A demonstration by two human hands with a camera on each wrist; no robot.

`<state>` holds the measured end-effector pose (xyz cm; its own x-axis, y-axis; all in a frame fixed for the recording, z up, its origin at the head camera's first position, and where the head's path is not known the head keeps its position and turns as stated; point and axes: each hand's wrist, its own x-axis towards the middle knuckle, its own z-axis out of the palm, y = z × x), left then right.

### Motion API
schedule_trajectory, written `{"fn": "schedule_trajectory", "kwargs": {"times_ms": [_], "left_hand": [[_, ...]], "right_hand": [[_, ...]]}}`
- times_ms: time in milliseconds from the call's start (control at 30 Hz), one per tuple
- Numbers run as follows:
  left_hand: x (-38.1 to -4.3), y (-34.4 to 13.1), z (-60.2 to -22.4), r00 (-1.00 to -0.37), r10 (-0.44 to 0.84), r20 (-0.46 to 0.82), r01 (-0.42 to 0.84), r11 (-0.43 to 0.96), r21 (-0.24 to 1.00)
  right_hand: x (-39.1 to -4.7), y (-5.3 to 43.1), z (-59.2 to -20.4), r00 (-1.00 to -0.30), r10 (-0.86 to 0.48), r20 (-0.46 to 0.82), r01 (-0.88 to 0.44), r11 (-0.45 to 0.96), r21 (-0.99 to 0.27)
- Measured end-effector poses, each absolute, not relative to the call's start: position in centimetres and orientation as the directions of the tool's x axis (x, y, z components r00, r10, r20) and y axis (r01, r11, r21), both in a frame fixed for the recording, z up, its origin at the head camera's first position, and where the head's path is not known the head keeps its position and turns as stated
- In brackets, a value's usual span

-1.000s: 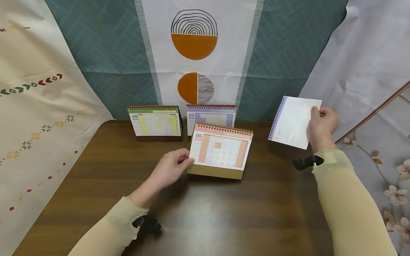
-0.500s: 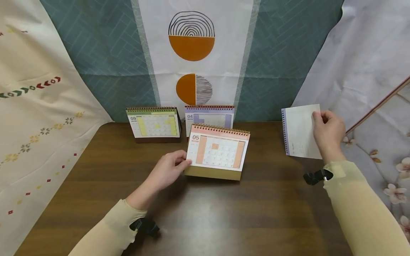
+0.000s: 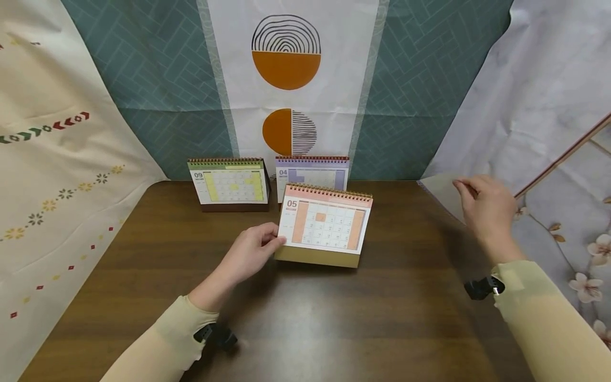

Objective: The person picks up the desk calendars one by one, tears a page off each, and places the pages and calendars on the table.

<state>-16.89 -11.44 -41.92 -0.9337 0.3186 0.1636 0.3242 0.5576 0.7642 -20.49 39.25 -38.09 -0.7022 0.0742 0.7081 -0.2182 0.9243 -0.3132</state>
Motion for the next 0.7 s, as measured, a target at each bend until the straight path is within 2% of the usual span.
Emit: {"fn": "schedule_trajectory", "kwargs": {"times_ms": [167, 367, 567, 700], "left_hand": [[-17.0, -11.4, -41.9, -0.931, 0.324, 0.169, 0.331, 0.549, 0.768], [-17.0, -11.6, -41.8, -0.934, 0.320, 0.161, 0.322, 0.554, 0.768], [-17.0, -11.6, -41.9, -0.935, 0.315, 0.160, 0.319, 0.554, 0.769], [-17.1, -11.6, -42.1, -0.933, 0.322, 0.163, 0.325, 0.550, 0.770]], "right_hand": [[-19.1, 38.7, -39.1, -0.642, -0.148, 0.752, -0.363, 0.923, -0.129], [-18.2, 38.5, -40.4, -0.644, -0.287, 0.710, -0.449, 0.892, -0.047], [-17.4, 39.3, -41.6, -0.570, -0.436, 0.697, -0.540, 0.838, 0.083], [-16.3, 39.7, -42.6, -0.567, -0.479, 0.670, -0.557, 0.822, 0.116]]}}
